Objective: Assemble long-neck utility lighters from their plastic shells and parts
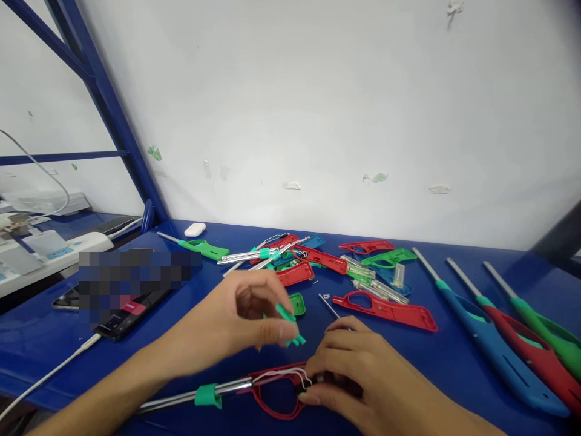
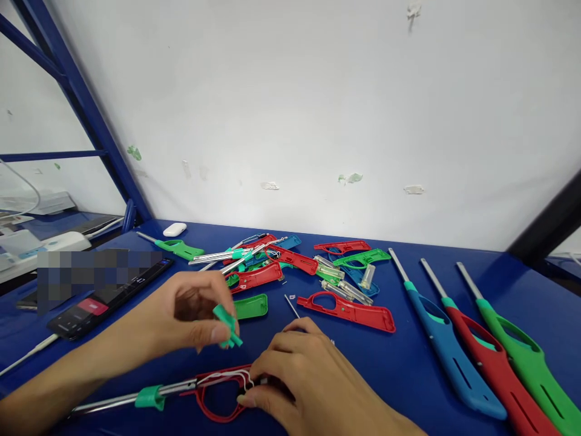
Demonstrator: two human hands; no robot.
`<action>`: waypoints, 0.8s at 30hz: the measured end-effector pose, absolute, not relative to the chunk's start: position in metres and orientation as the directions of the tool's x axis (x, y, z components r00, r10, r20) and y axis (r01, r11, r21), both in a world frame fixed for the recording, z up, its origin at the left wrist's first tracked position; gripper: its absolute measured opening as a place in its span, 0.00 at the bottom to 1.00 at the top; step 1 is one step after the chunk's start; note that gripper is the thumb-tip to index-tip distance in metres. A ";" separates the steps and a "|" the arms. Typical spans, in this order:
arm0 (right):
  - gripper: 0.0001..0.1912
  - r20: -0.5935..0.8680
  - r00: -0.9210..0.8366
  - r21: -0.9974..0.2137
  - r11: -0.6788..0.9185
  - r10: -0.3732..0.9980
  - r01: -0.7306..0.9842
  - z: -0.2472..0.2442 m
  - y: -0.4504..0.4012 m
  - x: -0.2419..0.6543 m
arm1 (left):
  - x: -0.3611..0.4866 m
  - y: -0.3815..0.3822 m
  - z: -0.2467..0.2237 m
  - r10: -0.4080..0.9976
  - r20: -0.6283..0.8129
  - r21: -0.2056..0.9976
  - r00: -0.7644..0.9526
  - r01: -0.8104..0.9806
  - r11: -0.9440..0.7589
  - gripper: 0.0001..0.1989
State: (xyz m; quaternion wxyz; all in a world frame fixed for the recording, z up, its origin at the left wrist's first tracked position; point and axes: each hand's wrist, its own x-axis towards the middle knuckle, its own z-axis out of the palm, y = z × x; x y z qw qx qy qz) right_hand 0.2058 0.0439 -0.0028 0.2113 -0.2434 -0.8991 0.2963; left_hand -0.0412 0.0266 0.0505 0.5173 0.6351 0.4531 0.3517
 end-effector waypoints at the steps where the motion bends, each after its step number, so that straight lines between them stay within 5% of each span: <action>1: 0.06 0.229 -0.800 -0.632 0.710 0.555 0.311 -0.003 0.045 0.207 | -0.041 0.017 0.047 0.959 -0.023 0.972 0.282 0.230 -0.044 0.13; 5: 0.07 0.236 -0.809 -0.629 0.719 0.539 0.295 -0.004 0.048 0.210 | -0.042 -0.014 0.027 0.983 0.137 0.890 0.124 0.420 -0.177 0.12; 9: 0.06 0.273 -0.823 -0.632 0.738 0.497 0.237 -0.007 0.048 0.210 | -0.042 -0.026 0.008 0.858 0.455 0.606 0.237 0.624 -0.494 0.09; 12: 0.07 0.298 -0.805 -0.640 0.733 0.512 0.229 -0.009 0.047 0.210 | -0.043 -0.031 0.002 0.771 0.570 0.397 0.285 0.726 -0.562 0.08; 19: 0.06 0.315 -0.777 -0.633 0.731 0.545 0.256 -0.010 0.046 0.208 | -0.057 -0.039 -0.002 0.694 0.554 0.101 0.460 0.791 -0.604 0.12; 24: 0.05 0.318 -0.762 -0.644 0.718 0.563 0.262 -0.011 0.043 0.209 | -0.053 -0.046 -0.014 0.689 0.555 0.024 0.466 0.819 -0.574 0.15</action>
